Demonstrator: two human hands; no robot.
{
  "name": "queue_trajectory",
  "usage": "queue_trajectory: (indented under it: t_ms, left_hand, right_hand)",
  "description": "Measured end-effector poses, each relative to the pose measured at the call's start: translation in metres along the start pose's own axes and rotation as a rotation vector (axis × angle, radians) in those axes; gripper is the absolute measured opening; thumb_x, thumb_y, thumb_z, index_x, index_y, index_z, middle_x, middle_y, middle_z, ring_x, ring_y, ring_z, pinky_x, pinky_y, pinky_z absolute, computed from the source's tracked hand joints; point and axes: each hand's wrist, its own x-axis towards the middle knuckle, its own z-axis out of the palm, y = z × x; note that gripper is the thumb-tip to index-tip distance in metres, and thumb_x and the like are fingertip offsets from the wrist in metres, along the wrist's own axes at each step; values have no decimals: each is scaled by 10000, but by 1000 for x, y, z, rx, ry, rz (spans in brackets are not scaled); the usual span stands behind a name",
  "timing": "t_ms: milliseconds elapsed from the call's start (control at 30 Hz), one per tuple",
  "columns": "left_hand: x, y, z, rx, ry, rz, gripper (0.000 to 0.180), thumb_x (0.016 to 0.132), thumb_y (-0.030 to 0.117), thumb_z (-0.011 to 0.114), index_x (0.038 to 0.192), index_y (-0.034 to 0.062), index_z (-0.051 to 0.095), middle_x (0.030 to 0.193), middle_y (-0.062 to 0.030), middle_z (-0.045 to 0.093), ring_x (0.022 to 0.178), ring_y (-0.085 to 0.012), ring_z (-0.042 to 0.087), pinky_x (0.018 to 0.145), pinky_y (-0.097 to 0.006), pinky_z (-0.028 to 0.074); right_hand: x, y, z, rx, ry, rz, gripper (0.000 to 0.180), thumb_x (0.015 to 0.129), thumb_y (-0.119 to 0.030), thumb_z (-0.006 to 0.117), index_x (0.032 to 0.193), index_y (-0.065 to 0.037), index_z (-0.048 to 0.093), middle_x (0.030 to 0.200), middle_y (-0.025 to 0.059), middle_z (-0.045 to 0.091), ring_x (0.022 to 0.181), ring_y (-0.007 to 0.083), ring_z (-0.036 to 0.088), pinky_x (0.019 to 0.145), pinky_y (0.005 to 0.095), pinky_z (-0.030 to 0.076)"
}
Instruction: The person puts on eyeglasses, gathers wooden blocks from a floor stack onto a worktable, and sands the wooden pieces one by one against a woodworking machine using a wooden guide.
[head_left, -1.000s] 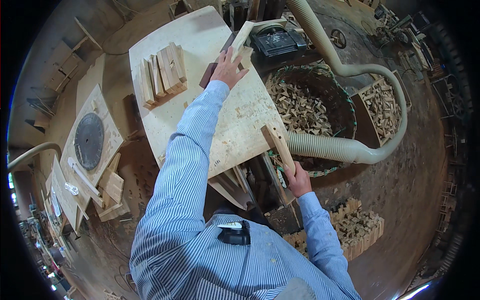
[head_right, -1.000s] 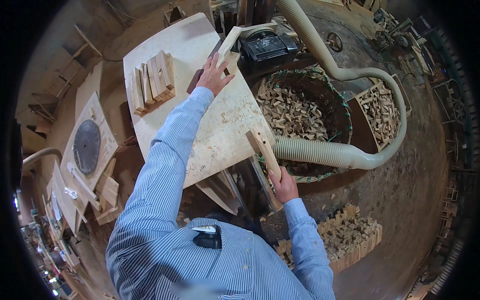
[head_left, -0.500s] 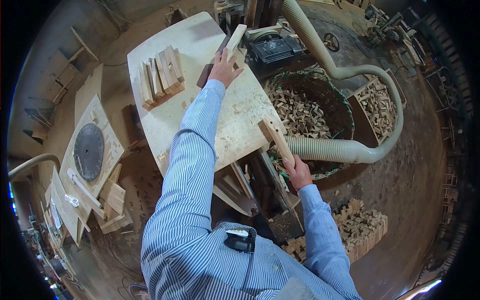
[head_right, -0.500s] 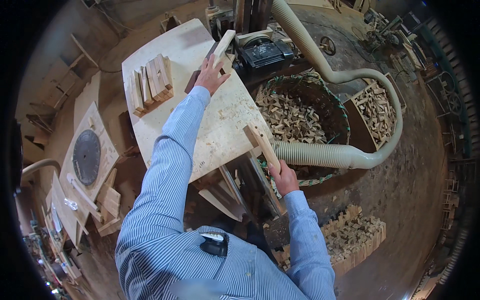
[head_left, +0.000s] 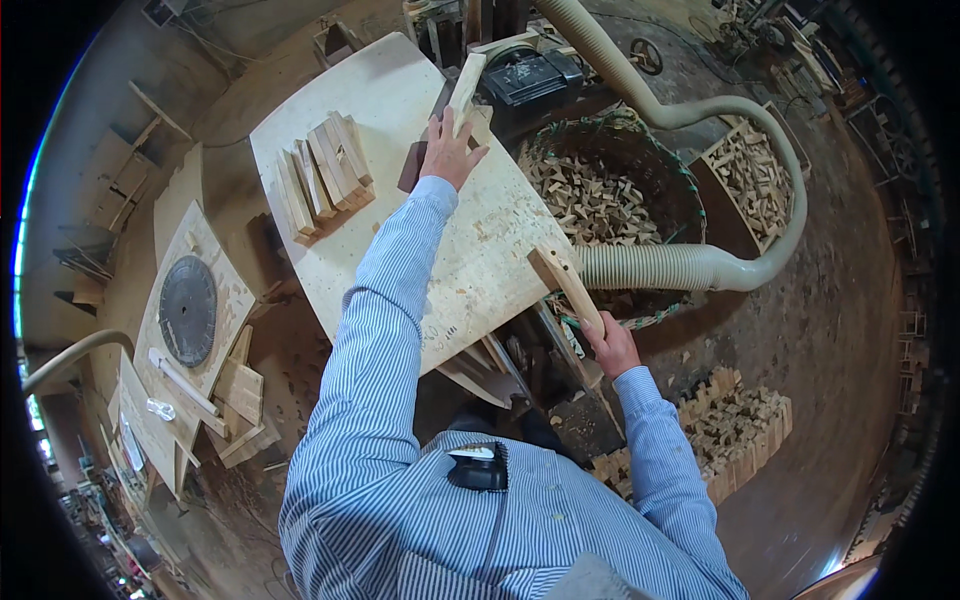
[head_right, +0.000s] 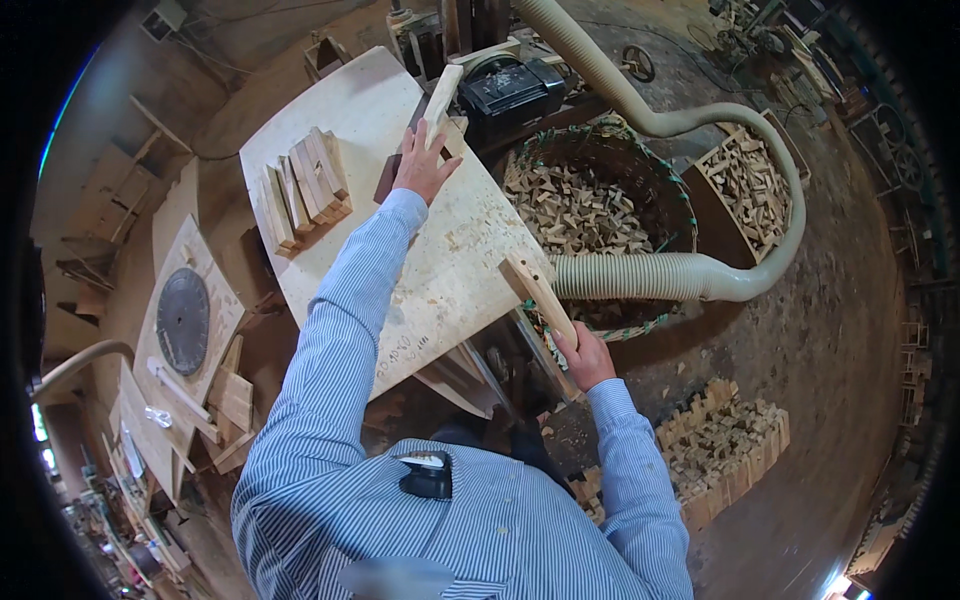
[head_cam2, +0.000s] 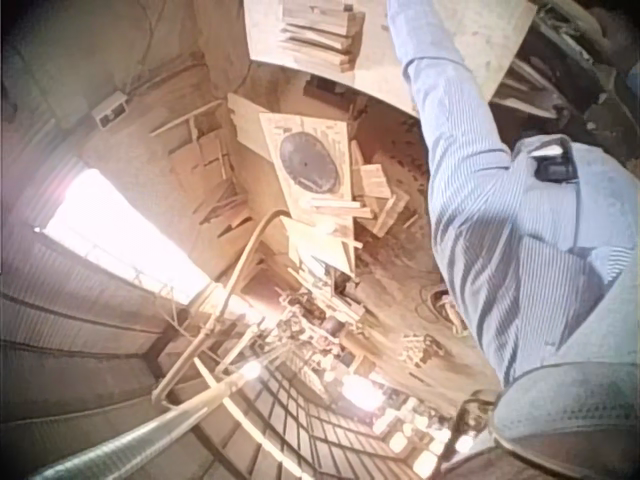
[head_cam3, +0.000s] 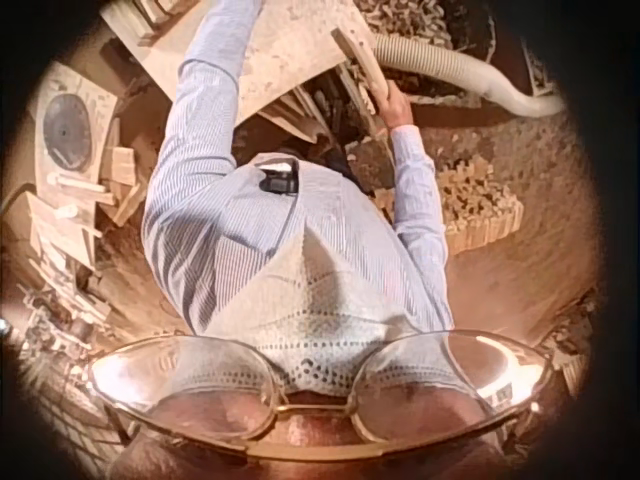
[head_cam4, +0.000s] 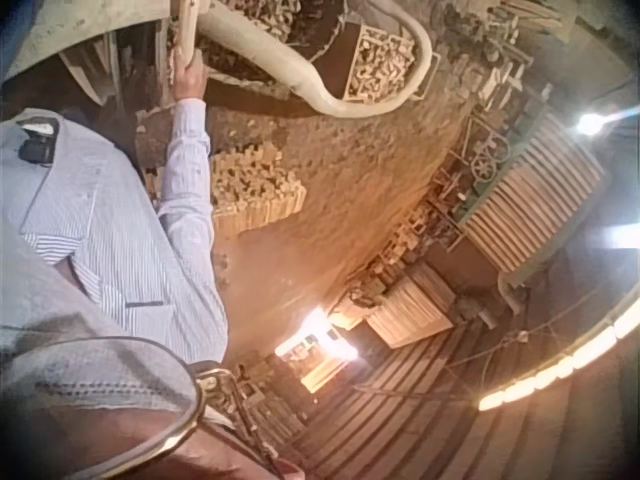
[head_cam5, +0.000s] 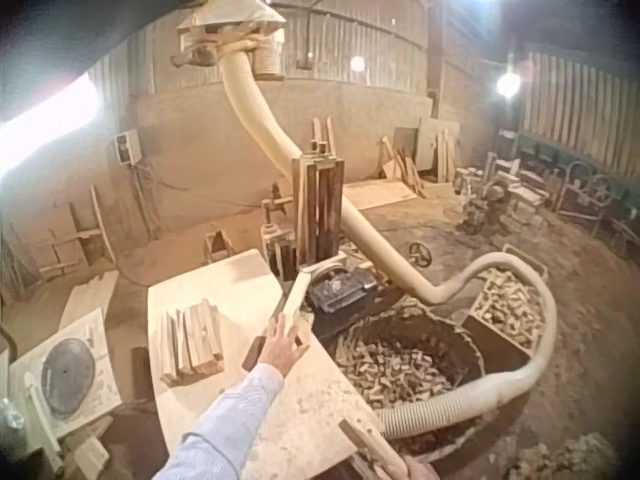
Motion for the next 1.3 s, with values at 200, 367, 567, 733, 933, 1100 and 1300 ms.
queue_trajectory:
  t_ms: [200,367,567,733,933,1100,1300]
  left_hand:
    - [-31,38,-5,-6,-4,-3,657,1001,500,667,1505,97,545,1681,-279,253,1508,-566,282,1253,-566,315]
    - [-43,54,-9,-9,-32,-20,667,1007,510,654,1515,95,535,1691,-278,235,1521,-558,266,1259,-561,309]
    - [-40,50,-9,4,-49,-38,669,1009,513,653,1521,99,534,1697,-278,224,1536,-549,239,1266,-563,296]
    - [-24,33,-6,-9,-79,-45,668,1009,512,654,1526,109,525,1694,-273,230,1536,-553,234,1270,-572,285]
    - [-4,12,-2,1,-49,-26,635,1001,503,669,1486,111,550,1690,-273,232,1514,-575,261,1258,-584,305]
    - [2,4,-3,-1,-14,-21,630,1004,497,668,1483,105,550,1683,-275,247,1503,-577,277,1251,-579,318]
    - [-3,9,-5,13,0,8,646,1010,503,652,1492,86,548,1671,-288,259,1498,-568,291,1246,-565,328]
  right_hand:
    - [-35,30,-6,17,18,-32,466,1043,-439,598,1186,3,628,1005,298,723,967,486,703,822,532,537]
    - [-50,41,-10,-19,35,-63,465,1040,-445,602,1187,-5,624,997,288,731,960,486,707,819,542,543]
    - [-46,37,-8,-37,23,-37,471,1038,-459,605,1191,-15,627,994,281,734,949,481,713,818,548,551]
    - [-26,25,-4,-26,8,-7,488,1045,-474,581,1204,-15,628,1020,290,731,963,493,705,829,556,548]
    - [-7,7,0,-21,18,-60,481,1057,-463,561,1197,-7,621,1041,301,713,991,492,683,859,543,529]
    - [1,-1,2,-32,11,-42,470,1056,-455,572,1185,-6,620,1019,296,706,981,492,675,846,540,519]
    - [-3,6,1,-3,-4,-5,467,1049,-445,592,1184,1,626,1008,298,708,973,500,678,843,530,523]
